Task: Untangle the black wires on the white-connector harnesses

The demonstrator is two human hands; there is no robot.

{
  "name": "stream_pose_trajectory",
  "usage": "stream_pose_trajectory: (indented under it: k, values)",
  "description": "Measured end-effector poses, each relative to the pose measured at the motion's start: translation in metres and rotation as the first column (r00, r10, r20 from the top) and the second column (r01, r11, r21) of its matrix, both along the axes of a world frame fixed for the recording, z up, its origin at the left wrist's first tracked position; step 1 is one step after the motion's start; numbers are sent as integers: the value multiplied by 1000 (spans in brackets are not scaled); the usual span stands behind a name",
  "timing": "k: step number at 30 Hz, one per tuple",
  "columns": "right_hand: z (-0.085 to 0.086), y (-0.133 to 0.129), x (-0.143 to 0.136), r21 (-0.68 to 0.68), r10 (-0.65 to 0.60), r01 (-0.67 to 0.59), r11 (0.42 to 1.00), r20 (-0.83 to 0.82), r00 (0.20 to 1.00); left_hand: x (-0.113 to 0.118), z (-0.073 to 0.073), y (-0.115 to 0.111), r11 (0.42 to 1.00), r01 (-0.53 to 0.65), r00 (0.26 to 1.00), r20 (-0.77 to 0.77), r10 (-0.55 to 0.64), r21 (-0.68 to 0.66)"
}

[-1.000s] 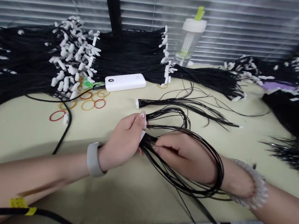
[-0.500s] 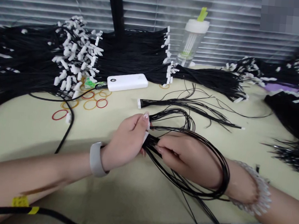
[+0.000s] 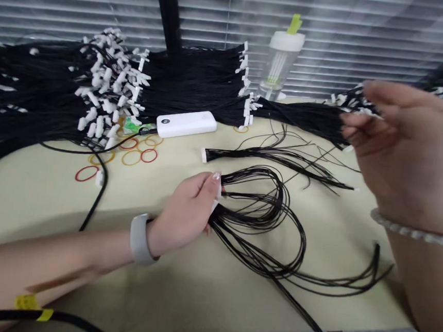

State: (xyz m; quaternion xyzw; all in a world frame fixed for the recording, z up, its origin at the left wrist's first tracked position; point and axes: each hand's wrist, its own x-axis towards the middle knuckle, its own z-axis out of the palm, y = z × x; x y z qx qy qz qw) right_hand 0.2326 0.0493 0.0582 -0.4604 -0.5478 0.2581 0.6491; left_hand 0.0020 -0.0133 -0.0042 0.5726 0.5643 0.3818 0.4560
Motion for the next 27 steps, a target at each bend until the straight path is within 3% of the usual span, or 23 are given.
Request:
stream_pose_trajectory:
  k: [1,3,6,9,12,15,18,27]
  values:
    - [0,1,1,-7,-7,7,1000,-81,997,0,-1,0,1000,4,1000,-6,-4,10]
    - [-1,-1,-2,-51,-16,12,999,-73,997,0,-2,0,1000,10,1000,-22,-10,24]
    - [-6,-13,-16,-122,131,-110,986,179,975,0,-1,0,1000,14,1000,-21,-14,9]
    - [-13,-29,-32,-208,344,-275,939,537,770,1,0,-1,1000,22,1000,-12,-22,-15]
    - [-19,-37,-42,-171,323,-326,930,802,502,1,2,-1,999,26,999,-20,-26,-26]
    - [-23,-39,-47,-145,309,-401,904,872,381,1,3,-1,999,22,999,-30,-22,-27]
    - [-26,-39,-50,-188,355,-433,882,869,345,1,3,0,999,33,998,-52,-33,-15]
    - [-35,-42,-54,-180,326,-406,896,888,325,1,4,-2,997,76,993,-88,-74,13]
